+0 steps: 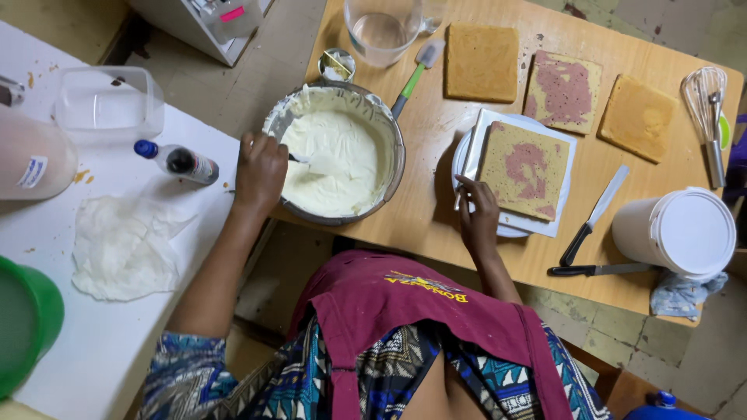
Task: The person adds food coloring to white frosting in a small bowl and mixes it with a spatula and then a whisk until it turns purple.
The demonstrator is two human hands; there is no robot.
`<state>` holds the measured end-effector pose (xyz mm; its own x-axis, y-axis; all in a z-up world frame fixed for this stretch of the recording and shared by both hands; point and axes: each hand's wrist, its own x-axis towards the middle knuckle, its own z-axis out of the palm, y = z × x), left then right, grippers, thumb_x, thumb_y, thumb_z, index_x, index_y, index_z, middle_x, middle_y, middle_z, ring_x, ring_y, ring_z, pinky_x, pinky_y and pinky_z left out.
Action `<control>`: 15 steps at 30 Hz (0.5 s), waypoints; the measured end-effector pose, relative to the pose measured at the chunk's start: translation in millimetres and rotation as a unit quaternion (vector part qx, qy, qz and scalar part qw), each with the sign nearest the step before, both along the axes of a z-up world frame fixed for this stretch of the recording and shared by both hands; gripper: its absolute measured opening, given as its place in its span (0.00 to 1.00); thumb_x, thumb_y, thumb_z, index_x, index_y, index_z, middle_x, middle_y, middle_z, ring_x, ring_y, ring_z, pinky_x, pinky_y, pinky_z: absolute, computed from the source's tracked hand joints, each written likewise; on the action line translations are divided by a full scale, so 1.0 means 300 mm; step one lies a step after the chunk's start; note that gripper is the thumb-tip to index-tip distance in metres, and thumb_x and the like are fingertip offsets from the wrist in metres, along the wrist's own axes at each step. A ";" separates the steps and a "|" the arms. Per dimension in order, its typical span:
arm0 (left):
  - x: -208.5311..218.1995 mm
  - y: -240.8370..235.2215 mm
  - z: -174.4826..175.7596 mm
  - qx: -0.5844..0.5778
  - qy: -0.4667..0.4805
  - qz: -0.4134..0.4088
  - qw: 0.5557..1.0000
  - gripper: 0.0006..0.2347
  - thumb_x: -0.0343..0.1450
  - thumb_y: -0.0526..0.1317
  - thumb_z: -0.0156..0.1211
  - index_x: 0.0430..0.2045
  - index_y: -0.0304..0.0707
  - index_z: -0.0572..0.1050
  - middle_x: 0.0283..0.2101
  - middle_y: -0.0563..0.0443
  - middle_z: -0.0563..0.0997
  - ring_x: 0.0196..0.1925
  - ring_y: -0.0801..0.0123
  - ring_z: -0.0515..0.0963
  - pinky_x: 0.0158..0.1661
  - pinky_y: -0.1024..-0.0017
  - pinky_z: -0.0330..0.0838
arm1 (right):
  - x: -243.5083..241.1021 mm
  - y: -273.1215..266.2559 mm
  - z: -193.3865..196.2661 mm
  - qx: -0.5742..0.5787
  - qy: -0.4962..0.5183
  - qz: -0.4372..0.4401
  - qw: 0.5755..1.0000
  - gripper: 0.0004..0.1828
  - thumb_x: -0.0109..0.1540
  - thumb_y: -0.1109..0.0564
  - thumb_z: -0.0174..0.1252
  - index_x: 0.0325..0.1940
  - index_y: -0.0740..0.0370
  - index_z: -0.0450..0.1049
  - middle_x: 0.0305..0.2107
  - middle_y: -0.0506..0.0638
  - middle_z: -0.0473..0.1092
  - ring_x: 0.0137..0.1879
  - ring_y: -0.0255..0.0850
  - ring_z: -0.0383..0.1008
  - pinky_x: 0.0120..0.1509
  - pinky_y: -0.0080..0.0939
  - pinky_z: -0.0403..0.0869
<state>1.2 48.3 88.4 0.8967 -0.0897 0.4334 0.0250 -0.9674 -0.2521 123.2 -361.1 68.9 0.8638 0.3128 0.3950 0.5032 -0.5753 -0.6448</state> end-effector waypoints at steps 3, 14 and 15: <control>-0.074 -0.028 0.074 -0.010 -0.023 0.058 0.998 0.04 0.70 0.34 0.64 0.25 0.43 0.77 0.25 0.54 0.74 0.39 0.69 0.76 0.52 0.65 0.60 | 0.092 0.213 0.054 -0.005 0.080 0.037 0.996 0.15 0.68 0.67 0.56 0.57 0.60 0.78 0.35 0.57 0.74 0.43 0.52 0.79 0.45 0.48 0.80; -0.294 -0.118 -0.191 -0.462 -0.027 0.316 0.829 0.09 0.75 0.47 0.63 0.47 0.53 0.79 0.40 0.58 0.79 0.52 0.59 0.75 0.60 0.50 0.51 | 0.849 0.832 -0.390 -0.194 0.131 0.100 0.967 0.37 0.66 0.57 0.58 0.77 0.38 0.52 0.40 0.58 0.80 0.48 0.64 0.79 0.53 0.66 0.74; -0.290 -0.118 -0.202 -0.462 -0.023 0.314 0.829 0.09 0.75 0.47 0.63 0.47 0.53 0.79 0.40 0.58 0.79 0.52 0.59 0.75 0.60 0.50 0.51 | 0.910 0.859 -0.478 -0.194 0.134 0.097 0.967 0.37 0.66 0.57 0.58 0.77 0.38 0.52 0.40 0.58 0.80 0.48 0.64 0.79 0.53 0.66 0.74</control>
